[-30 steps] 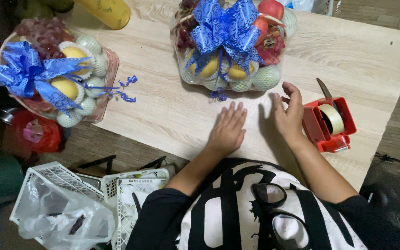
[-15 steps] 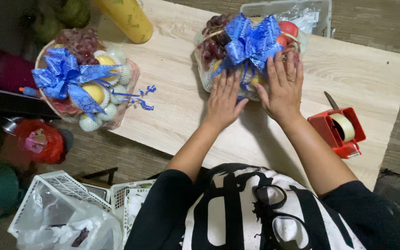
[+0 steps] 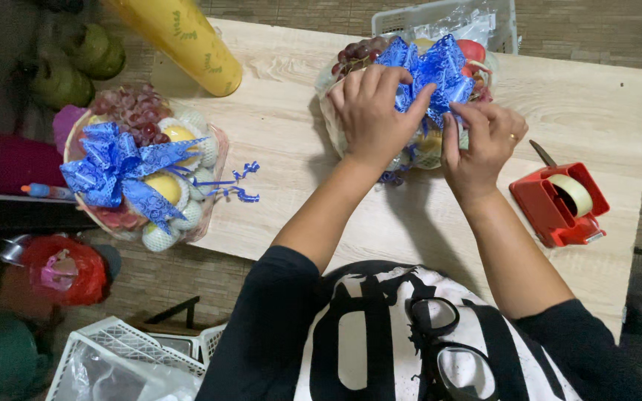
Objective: The person assembles fruit baskets by creating a large blue decorative bow, cutting ribbon with a knife, and taping the bow onto plastic-wrapped baskets of grapes and pears.
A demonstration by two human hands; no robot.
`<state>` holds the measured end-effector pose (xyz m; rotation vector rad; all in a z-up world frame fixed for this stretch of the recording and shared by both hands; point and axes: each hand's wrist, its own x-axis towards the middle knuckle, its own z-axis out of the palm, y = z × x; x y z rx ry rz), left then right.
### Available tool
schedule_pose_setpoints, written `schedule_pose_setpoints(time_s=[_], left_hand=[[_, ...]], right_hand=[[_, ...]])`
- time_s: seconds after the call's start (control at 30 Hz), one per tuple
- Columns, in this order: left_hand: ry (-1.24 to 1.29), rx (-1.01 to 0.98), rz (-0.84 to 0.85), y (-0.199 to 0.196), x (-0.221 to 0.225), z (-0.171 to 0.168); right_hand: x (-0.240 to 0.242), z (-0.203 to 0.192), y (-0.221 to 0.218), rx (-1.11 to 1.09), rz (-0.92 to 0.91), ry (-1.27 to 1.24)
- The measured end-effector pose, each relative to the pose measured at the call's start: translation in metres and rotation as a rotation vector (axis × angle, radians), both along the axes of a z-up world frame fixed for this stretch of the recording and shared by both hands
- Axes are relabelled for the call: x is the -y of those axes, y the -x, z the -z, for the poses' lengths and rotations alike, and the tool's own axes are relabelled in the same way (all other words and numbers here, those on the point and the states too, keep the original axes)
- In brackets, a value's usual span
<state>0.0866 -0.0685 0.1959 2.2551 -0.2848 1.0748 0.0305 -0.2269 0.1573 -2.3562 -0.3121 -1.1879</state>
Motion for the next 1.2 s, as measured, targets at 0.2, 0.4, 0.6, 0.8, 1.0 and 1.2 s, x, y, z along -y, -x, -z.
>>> schedule_pose_setpoints(time_s=[0.2, 0.4, 0.6, 0.8, 1.0, 1.2], left_hand=[[-0.111, -0.301, -0.062, -0.022, 0.007, 0.027], [0.044, -0.526, -0.011, -0.022, 0.003, 0.040], [0.209, -0.584, 0.027, -0.019, 0.003, 0.042], [0.204, -0.522, 0.040, -0.018, 0.006, 0.051], [0.217, -0.557, 0.014, -0.017, 0.005, 0.045], [0.087, -0.390, -0.044, -0.013, 0.000, 0.028]], right_hand=[[0.000, -0.012, -0.056, -0.102, 0.142, 0.119], [0.015, -0.001, -0.076, -0.264, 0.078, 0.098], [0.018, 0.000, -0.077, -0.578, 0.122, -0.199], [0.018, 0.010, -0.083, -0.478, 0.014, -0.197], [0.025, 0.015, -0.087, -0.516, -0.053, -0.341], [0.013, -0.022, -0.061, -0.622, -0.223, -0.523]])
